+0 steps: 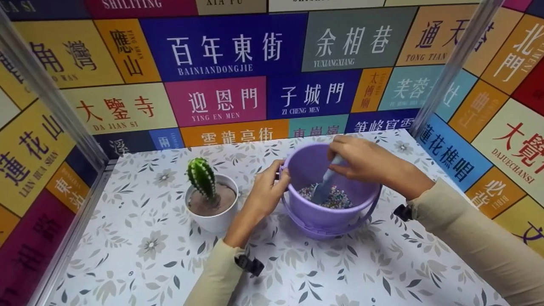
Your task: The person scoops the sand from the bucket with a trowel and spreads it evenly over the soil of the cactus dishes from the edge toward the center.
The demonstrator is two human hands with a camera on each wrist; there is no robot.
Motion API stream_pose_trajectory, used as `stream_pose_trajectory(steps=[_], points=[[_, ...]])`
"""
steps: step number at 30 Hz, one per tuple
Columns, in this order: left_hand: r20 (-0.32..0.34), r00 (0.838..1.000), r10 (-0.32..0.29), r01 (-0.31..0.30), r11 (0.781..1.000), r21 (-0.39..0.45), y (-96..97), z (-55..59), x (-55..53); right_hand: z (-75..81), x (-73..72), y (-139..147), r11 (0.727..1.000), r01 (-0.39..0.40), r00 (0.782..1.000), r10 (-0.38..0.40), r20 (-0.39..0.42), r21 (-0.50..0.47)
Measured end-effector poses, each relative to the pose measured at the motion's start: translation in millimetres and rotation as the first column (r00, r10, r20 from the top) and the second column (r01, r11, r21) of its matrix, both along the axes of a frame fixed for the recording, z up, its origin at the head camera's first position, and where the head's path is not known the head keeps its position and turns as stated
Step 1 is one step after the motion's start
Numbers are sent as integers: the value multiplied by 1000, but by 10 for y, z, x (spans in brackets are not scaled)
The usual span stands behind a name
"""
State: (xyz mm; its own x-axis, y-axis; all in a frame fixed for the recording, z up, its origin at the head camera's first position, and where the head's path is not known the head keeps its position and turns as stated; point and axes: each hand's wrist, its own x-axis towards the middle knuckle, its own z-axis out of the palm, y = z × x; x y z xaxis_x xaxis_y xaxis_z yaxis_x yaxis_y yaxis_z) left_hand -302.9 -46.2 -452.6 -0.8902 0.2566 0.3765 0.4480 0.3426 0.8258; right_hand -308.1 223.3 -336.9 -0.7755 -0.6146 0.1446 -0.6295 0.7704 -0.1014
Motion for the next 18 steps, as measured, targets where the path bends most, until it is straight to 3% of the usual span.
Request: stream_pose_trajectory(steps=[5, 11, 18], points=[[12, 1000, -1, 1, 1000, 2, 4, 6, 10, -98, -5, -28, 989, -77, 993, 88, -81, 128], [40, 999, -14, 13, 1000, 27, 14, 3, 11, -180, -13, -29, 960, -88, 961, 153, -232, 266], [34, 999, -9, 9, 1000, 10, -7, 13, 4, -246, -36, -8, 957, -82, 973, 138, -186, 279]])
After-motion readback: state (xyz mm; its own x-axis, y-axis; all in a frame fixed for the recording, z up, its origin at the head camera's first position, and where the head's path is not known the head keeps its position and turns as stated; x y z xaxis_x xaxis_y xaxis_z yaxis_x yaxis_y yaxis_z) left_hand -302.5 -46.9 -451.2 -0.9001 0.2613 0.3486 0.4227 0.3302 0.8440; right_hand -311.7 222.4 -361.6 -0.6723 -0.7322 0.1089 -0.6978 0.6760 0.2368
